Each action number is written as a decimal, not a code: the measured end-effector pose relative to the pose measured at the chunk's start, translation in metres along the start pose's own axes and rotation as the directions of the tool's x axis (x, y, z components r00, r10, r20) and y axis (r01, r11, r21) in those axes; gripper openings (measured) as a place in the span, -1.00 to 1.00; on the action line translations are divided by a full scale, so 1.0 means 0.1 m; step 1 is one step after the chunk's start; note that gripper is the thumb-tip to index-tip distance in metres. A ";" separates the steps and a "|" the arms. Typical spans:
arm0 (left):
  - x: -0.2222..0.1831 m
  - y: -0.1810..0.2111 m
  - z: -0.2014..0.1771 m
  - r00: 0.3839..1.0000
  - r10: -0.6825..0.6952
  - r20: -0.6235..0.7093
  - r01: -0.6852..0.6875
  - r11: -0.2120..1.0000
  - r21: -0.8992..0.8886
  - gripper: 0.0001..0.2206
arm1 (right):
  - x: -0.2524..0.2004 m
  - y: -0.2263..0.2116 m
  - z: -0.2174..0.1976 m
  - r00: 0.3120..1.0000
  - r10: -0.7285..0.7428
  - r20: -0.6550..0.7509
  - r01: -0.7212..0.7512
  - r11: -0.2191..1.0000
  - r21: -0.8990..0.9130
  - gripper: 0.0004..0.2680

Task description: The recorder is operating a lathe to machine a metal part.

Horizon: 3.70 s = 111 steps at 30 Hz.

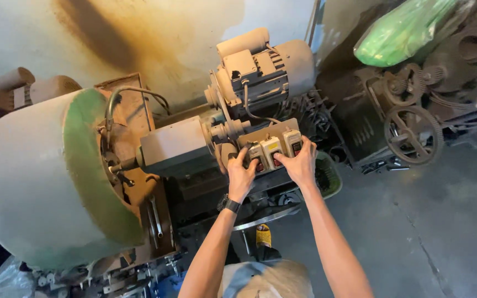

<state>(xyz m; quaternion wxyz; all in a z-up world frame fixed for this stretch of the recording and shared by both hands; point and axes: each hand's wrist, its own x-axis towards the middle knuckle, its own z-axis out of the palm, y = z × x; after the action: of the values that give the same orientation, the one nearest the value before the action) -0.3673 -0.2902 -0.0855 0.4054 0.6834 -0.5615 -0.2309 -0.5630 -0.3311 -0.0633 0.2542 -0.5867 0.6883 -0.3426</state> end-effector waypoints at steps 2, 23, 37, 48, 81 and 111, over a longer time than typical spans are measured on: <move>0.01 0.00 -0.04 1.000 0.004 0.010 -0.004 1.000 -0.023 -0.52 | 0.03 0.00 -0.02 1.000 0.008 0.002 -0.008 1.000 -0.004 -0.25; -0.02 -0.05 -0.08 0.999 -0.009 0.047 0.013 0.997 -0.080 -0.46 | 0.28 -0.04 -0.36 0.968 0.012 0.250 -0.024 0.999 0.045 -0.43; 0.03 0.03 -0.17 0.997 0.030 0.068 -0.017 0.983 -0.184 -0.50 | 0.40 0.30 -0.42 0.967 -0.019 0.256 0.000 0.997 0.073 -0.51; -0.03 0.13 -0.26 0.995 0.057 0.080 -0.042 0.983 -0.181 -0.59 | 0.55 0.72 -0.30 0.964 -0.042 0.261 0.010 0.992 0.123 -0.75; -3.68 -3.10 -3.39 0.170 -0.922 -0.348 0.625 0.374 -0.685 -0.38 | -2.35 -1.34 0.83 0.427 -0.242 0.871 -0.028 0.960 0.280 -0.81; -3.10 -3.35 -3.51 0.065 -0.880 -0.471 0.860 0.289 -0.421 -0.56 | -3.19 -2.01 1.91 -0.029 -0.300 0.954 0.663 0.708 0.243 -0.35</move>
<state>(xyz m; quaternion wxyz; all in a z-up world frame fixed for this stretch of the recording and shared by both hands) 0.0166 0.1227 -0.2028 0.3565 0.9045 0.1369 -0.1898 -0.2341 -0.0662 -0.0468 0.3968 -0.8937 0.1530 0.1432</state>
